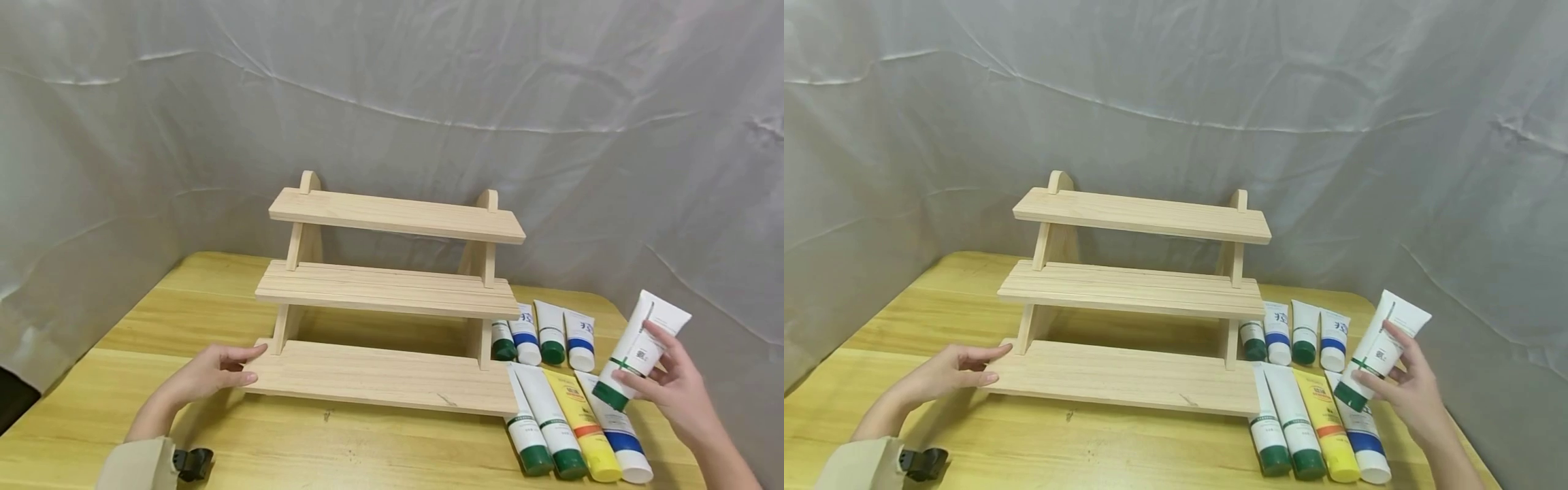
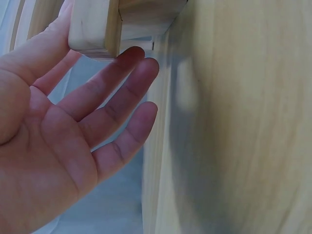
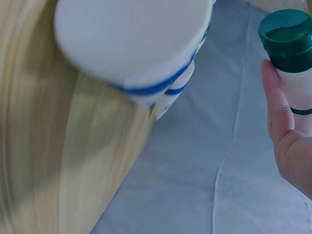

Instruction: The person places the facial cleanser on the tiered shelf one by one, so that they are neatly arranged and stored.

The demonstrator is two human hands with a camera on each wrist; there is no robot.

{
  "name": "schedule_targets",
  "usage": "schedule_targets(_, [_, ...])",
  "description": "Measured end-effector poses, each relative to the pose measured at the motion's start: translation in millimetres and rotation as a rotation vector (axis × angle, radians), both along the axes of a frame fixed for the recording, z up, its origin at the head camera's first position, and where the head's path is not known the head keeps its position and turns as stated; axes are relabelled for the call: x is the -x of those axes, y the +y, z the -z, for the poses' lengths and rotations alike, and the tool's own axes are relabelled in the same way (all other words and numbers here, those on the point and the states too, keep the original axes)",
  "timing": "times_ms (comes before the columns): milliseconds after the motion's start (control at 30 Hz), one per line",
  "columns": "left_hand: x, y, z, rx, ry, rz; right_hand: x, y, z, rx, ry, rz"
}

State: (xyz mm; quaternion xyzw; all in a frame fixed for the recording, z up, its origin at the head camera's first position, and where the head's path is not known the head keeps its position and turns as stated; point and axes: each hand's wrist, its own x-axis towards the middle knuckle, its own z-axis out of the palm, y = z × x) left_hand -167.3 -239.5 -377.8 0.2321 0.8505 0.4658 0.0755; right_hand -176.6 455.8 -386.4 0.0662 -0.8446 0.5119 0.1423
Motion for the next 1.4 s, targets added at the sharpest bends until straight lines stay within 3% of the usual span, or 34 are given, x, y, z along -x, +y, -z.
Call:
schedule_targets(67, [0.2,-0.9,0.9,-0.01,-0.002,0.008,1.9,-5,-2.1,0.057,-0.003,-0.032])
schedule_targets(267, [0.6,-2.7,2.9,-0.027,-0.012,0.015,-17.9,-62,-47.8,0.332,0.019,-0.231])
schedule_targets(467, [0.3,-3.5,3.7,-0.046,-0.001,0.038,-20.4,-89,-62.3,0.38,0.061,-0.32])
schedule_targets(700, [-0.7,-4.7,7.0,-0.094,-0.052,0.025,-16.0,-110,-61.2,0.438,0.095,-0.321])
schedule_targets(900, [-0.2,-6.0,7.7,-0.099,-0.053,0.03,-8.9,-124,-64.2,0.35,0.123,-0.262])
schedule_targets(1133, [-0.1,-6.7,8.3,-0.097,-0.047,0.034,3.7,-146,-66.1,0.376,0.16,-0.301])
schedule_targets(1167, [-0.2,-6.8,8.4,-0.095,-0.044,0.033,2.1,-153,-69.6,0.359,0.149,-0.27])
schedule_targets(1400, [-0.2,-5.9,8.4,-0.099,-0.033,0.037,8.9,-181,-76.3,0.414,0.171,-0.266])
